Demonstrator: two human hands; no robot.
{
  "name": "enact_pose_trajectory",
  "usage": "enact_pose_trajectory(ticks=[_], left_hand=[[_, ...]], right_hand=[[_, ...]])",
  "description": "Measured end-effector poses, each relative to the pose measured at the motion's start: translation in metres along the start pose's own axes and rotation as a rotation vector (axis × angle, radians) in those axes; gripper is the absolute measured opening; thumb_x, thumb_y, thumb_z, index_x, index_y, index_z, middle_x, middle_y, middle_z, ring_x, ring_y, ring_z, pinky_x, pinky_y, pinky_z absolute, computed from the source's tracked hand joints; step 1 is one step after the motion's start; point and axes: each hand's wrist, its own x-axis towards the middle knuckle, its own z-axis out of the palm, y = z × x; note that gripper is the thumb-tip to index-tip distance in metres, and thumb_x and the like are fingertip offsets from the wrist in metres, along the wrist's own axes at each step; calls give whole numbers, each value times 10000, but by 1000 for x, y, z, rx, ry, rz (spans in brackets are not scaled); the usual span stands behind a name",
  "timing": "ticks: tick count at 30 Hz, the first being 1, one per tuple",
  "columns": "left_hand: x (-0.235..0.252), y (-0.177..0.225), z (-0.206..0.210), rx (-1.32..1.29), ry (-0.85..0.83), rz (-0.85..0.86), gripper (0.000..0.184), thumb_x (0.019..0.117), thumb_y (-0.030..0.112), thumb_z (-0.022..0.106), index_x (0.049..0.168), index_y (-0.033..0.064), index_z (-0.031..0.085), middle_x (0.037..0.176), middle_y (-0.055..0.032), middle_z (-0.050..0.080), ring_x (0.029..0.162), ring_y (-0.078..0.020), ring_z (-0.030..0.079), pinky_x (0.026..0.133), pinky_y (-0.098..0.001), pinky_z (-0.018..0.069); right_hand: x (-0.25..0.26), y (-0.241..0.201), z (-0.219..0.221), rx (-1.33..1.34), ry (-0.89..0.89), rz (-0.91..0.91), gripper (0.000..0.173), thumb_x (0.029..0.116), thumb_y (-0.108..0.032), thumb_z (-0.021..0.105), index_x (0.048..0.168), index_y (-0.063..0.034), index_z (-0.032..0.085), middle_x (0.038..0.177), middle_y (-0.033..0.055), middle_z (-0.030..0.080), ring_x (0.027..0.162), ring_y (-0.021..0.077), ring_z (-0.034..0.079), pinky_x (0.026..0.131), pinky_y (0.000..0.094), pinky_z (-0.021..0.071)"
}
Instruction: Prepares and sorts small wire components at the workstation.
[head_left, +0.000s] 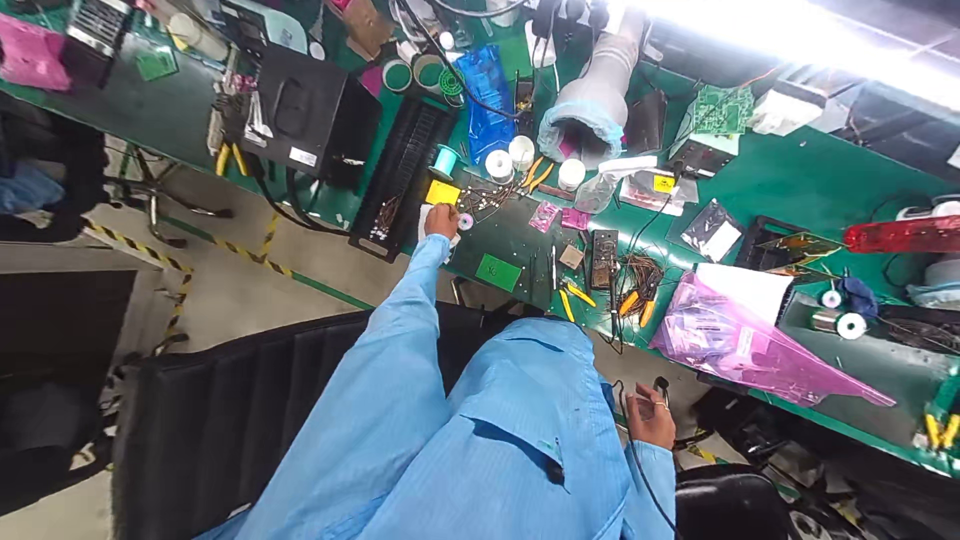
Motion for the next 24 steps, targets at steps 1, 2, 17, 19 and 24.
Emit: enact_pose_trajectory(ticks=[1,2,17,19,24], left_hand=[[-1,-2,1,19,-6,24,300,1018,122,586,1264,-34,657,1340,-288,611,1310,-450,554,1120,-612,412],[-2,-3,1,37,-12,48,284,1001,82,592,1250,-35,664,1346,-287,602,1312,-447,550,1122,-603,414],[-5,11,11,58,25,17,414,892,53,708,1291,-18,622,1217,-268,679,1212,-476,616,1032,-676,452],[-6,11,11,75,22,8,423,897,67,692,1306,-6,615,1198,-266,688,1195,-477,626,1016,-677,459],[-12,4,11,78,6,-22,511,886,119,735,1354,-20,584,1238,-309,653,1215,-507,601,1025,-693,447]], right_hand=[[2,0,0,2,5,5,370,916,-202,705,1229,-5,705,1178,214,715,980,351,723,807,532,589],[4,1,0,5,10,9,367,916,-202,707,1231,-13,707,1177,206,717,984,348,722,806,530,589],[7,4,3,35,56,29,342,927,-186,709,1227,-22,710,1162,196,722,993,341,719,804,526,584],[5,7,4,36,60,31,343,928,-193,704,1223,-19,711,1155,197,723,989,343,719,798,526,585],[1,11,6,32,30,41,349,943,-193,684,1237,-7,702,1153,204,724,984,347,721,807,529,584]])
